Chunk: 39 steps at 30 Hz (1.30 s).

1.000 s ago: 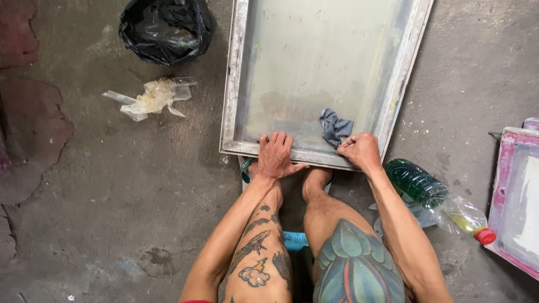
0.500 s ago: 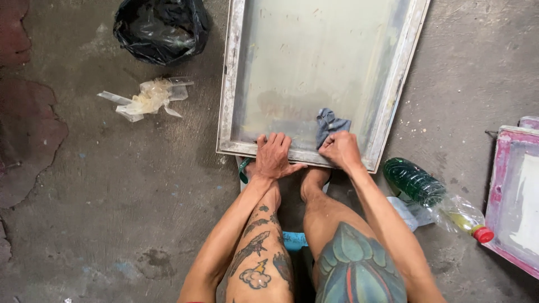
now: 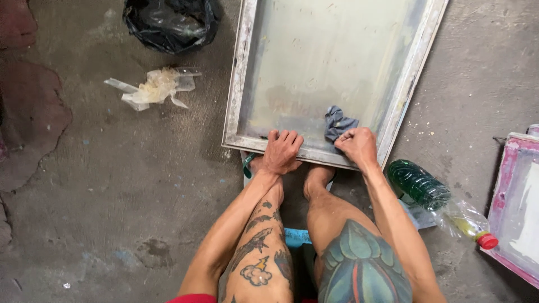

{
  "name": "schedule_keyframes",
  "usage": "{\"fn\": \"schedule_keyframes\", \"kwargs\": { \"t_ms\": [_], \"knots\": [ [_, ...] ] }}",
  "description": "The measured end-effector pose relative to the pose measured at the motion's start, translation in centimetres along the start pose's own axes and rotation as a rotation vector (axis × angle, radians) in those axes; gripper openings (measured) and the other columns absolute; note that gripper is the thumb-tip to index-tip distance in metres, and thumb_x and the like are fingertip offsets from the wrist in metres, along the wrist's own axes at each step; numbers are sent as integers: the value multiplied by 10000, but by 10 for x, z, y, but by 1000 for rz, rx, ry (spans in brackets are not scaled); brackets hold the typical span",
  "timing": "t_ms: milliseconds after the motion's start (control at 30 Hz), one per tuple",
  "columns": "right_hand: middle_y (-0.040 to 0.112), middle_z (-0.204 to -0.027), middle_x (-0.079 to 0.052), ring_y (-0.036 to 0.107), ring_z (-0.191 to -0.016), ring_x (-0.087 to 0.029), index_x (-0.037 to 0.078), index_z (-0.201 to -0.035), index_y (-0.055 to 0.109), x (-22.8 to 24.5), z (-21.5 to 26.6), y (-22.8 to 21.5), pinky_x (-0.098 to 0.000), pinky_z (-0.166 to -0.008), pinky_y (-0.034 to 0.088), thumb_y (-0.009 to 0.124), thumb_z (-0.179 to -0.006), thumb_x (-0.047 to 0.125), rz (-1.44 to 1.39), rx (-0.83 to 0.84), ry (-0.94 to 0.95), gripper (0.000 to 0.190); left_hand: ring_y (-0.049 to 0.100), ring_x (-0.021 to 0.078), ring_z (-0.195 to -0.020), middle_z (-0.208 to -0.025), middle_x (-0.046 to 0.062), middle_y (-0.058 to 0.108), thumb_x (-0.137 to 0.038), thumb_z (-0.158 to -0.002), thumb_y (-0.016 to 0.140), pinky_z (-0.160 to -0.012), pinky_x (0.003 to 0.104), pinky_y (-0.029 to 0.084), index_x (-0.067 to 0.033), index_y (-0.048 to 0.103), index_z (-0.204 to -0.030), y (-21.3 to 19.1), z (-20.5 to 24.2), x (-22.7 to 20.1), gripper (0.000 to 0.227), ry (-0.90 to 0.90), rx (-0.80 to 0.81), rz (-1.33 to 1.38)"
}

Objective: The person removes a metal frame from a stand, scrapes the edges with a tool, and then wipes the surface with a cloth. They pour liquid from a bottle onto the cloth and continue wiping the frame.

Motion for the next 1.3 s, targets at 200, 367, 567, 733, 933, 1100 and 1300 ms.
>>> {"fn": "schedule_keyframes", "kwargs": {
  "t_ms": [200,367,567,733,933,1100,1300],
  "knots": [
    [734,-702,-126,730,-769,-373,133,-787,803,53,13,5,-439,-679,563,839,-712,292,-69,20,-84,179,519,221,-823,-843,20,457,-380,-383,922,-821,389,386,-164,528,-880,-13,0,1,671,-18,-66,18],
    [711,-660,-86,723,-703,-319,170,-778,795,26,11,10,-385,-655,561,824,-739,301,4,-67,-48,140,508,222,-838,-856,35,441,-438,-418,892,-827,389,370,-160,498,-873,-26,4,3,663,-88,-108,-10],
    [728,-689,-115,728,-732,-373,156,-748,796,64,7,21,-444,-648,562,852,-728,270,5,-98,-243,129,517,226,-929,-926,38,477,-515,-375,902,-910,415,338,-152,519,-912,-44,3,11,753,-234,-19,-27],
    [710,-668,-106,715,-739,-357,179,-719,787,58,-3,28,-431,-672,560,840,-722,311,5,-96,-214,142,519,243,-944,-945,48,486,-547,-353,911,-919,429,321,-149,521,-917,-34,5,18,792,-287,26,-34],
    [703,-639,-31,720,-726,-308,236,-703,772,40,2,17,-440,-668,546,830,-720,397,19,-58,-63,172,504,252,-903,-928,61,471,-578,-357,893,-916,426,308,-142,513,-895,-38,10,19,790,-308,17,-34],
    [711,-654,-93,722,-721,-349,168,-737,790,79,-8,38,-384,-651,553,815,-749,277,-12,-48,-176,113,512,249,-907,-920,50,482,-568,-323,901,-913,427,305,-151,531,-899,-29,8,23,801,-316,6,-23],
    [704,-654,-102,719,-731,-348,152,-763,790,42,-1,15,-396,-671,558,817,-727,268,3,-32,-87,124,500,271,-901,-919,74,458,-576,-340,899,-925,443,299,-126,497,-888,-41,8,24,816,-335,-24,-27]
  ]
}}
Point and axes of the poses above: each hand's wrist, its own z-axis away from the middle knuckle, its own y-axis out of the palm, x = y × z, the point moved 6 cm from there along -z, towards the middle knuckle
